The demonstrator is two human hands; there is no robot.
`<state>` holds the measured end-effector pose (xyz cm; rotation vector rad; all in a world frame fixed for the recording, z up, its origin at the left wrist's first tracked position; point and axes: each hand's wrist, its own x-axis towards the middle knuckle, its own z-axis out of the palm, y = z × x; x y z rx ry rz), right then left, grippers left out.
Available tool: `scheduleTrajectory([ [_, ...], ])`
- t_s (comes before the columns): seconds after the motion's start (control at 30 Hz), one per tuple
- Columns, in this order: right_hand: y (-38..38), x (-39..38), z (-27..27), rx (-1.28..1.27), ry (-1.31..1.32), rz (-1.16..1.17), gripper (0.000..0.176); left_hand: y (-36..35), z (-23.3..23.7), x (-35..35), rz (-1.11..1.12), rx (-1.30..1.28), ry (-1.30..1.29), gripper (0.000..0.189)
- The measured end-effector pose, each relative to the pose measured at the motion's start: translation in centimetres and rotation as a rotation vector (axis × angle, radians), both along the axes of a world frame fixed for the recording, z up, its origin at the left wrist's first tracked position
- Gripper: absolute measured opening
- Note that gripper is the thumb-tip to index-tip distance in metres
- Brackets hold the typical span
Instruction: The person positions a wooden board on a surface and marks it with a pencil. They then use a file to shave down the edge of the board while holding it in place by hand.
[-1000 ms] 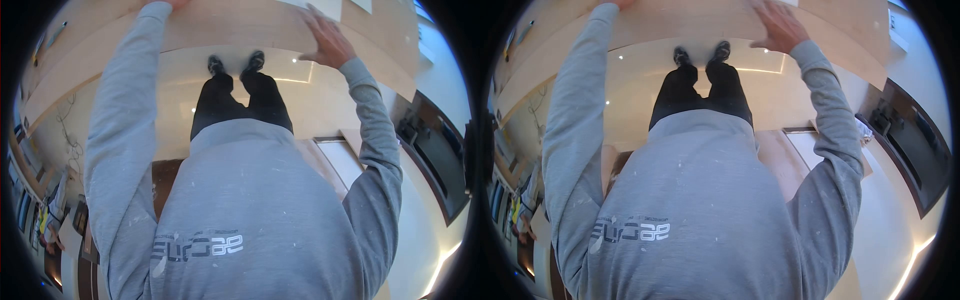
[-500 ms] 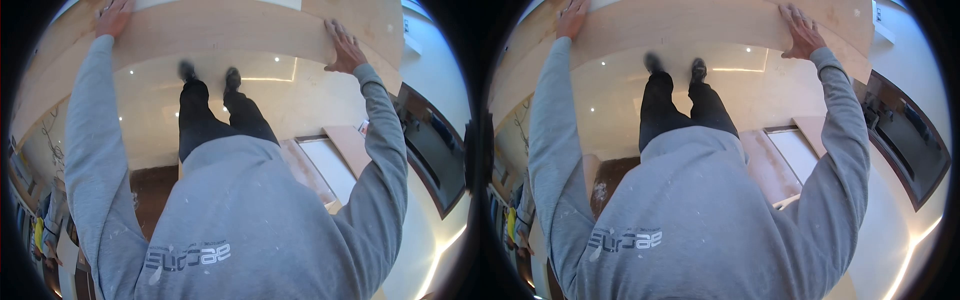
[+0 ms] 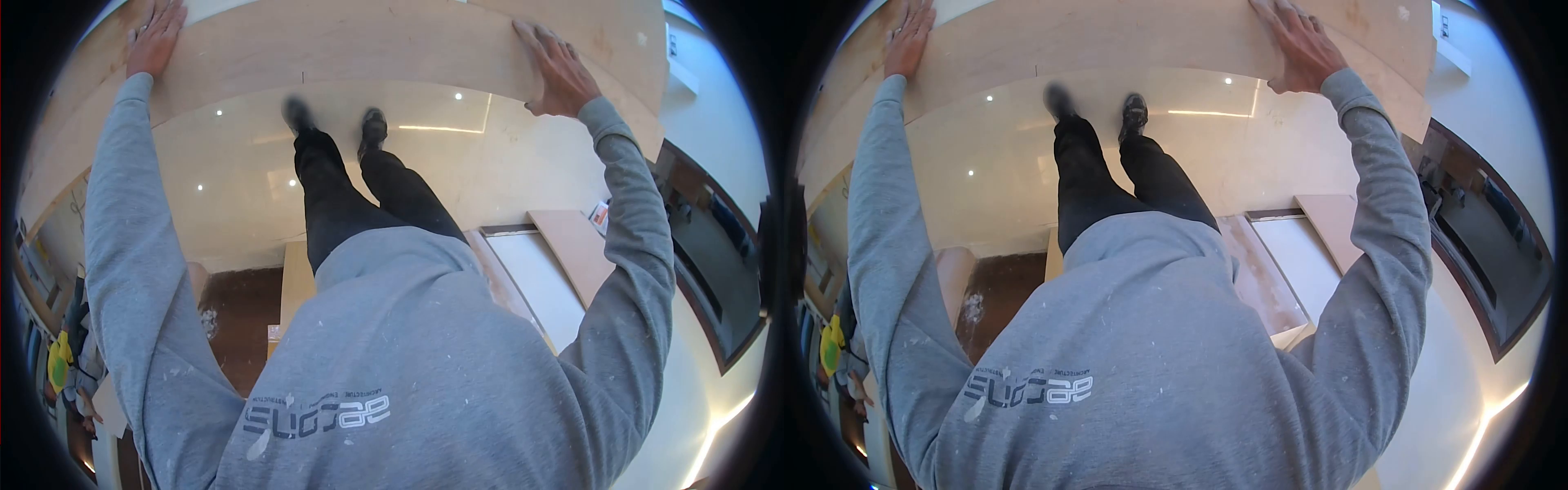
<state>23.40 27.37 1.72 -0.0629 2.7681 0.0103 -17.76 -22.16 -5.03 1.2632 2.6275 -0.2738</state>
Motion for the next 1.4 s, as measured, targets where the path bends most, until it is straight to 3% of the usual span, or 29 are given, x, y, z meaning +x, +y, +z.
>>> scheduleTrajectory([
  [0.1, 0.1, 0.0, 0.0, -0.001, 0.003, 0.017, 0.144, -3.1, -5.6, -3.0, -0.552, -0.086, 1.136, 0.049],
  [0.53, 0.3, 0.4, -0.3, -0.016, 0.007, -0.018, 0.143, -3.2, -4.6, -2.3, -0.574, -0.228, 1.167, 0.053],
  [0.6, -0.1, -1.1, 1.1, 0.064, -0.111, 0.034, 0.139, -3.9, -5.0, -2.4, -0.569, -0.27, 1.203, 0.056],
  [0.7, -0.5, -1.0, 1.9, 0.096, -0.149, 0.056, 0.138, -5.6, -8.0, -5.0, 0.017, 0.423, 0.063, 0.069],
  [0.8, -0.2, -0.7, 1.6, 0.074, -0.1, 0.085, 0.137, -5.3, -7.5, -3.6, 0.056, 0.407, 0.117, 0.055],
  [1.2, 0.4, -0.1, 1.1, 0.08, -0.111, 0.073, 0.137, -4.3, -7.5, -2.7, 0.086, 0.475, 0.12, 0.054],
  [1.3, 0.6, 0.1, 0.9, 0.09, -0.122, 0.072, 0.14, -4.1, -7.3, -2.6, 0.085, 0.424, 0.191, 0.055],
  [1.37, 0.6, 0.4, 0.1, 0.062, -0.071, 0.049, 0.14, -4.4, -9.6, -4.1, 0.023, 0.344, 0.269, 0.056],
  [1.4, 0.9, 1.1, -0.7, 0.02, -0.01, 0.032, 0.14, -4.5, -8.1, -3.8, -0.004, 0.291, 0.314, 0.056],
])
